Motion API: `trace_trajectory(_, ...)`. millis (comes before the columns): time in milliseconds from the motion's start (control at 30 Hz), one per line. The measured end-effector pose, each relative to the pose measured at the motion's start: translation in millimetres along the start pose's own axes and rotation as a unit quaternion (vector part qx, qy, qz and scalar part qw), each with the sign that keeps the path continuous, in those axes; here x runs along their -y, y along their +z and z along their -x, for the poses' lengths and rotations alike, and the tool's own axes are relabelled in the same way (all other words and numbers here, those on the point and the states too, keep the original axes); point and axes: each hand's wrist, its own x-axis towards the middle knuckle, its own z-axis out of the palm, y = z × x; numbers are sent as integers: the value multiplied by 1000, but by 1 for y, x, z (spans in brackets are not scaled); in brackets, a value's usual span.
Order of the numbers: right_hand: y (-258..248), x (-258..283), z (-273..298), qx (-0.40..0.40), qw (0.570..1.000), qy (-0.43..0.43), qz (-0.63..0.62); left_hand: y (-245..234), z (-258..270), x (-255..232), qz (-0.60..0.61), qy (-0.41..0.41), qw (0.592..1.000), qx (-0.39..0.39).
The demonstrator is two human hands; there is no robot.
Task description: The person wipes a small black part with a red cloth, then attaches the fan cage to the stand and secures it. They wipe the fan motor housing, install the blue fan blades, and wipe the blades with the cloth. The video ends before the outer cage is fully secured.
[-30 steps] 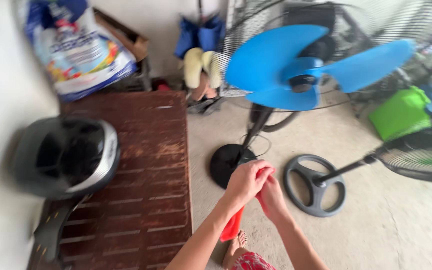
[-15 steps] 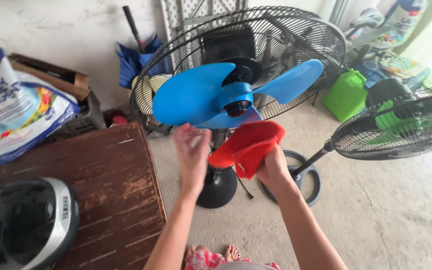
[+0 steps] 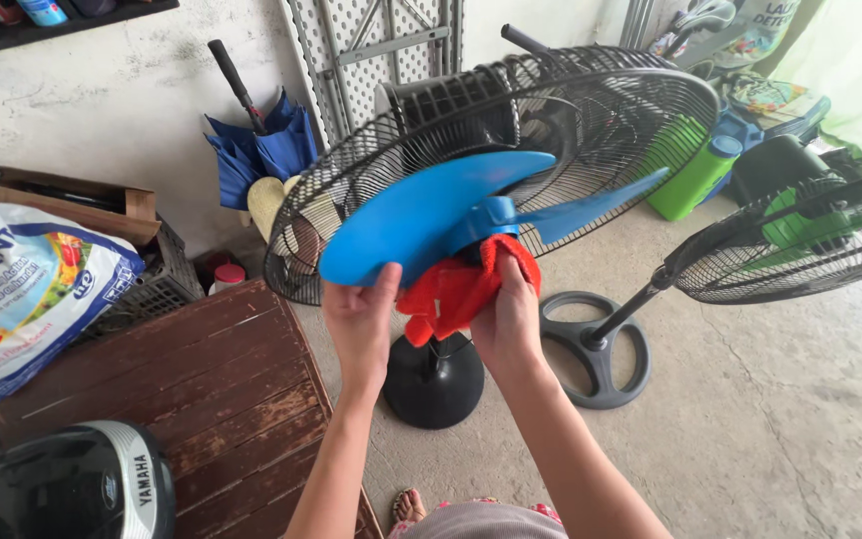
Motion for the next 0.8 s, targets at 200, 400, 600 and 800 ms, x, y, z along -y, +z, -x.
trace_trajectory(200,-1,-13,-7,-7,989,-130,67,-6,-15,-1,-152,-33,984,90)
trace_trajectory(400,-8,-32,-15,-20,947,-259,190,-4,-19,-4,3,13,992,125)
trace_trajectory(600,-18,-32,-16,-23,823,-397,406,-6,-18,6,-3,20,993,119)
trace_trajectory(800,-26,-23,-15,-19,735,-415,536,-2,-13,11,34,6,993,117)
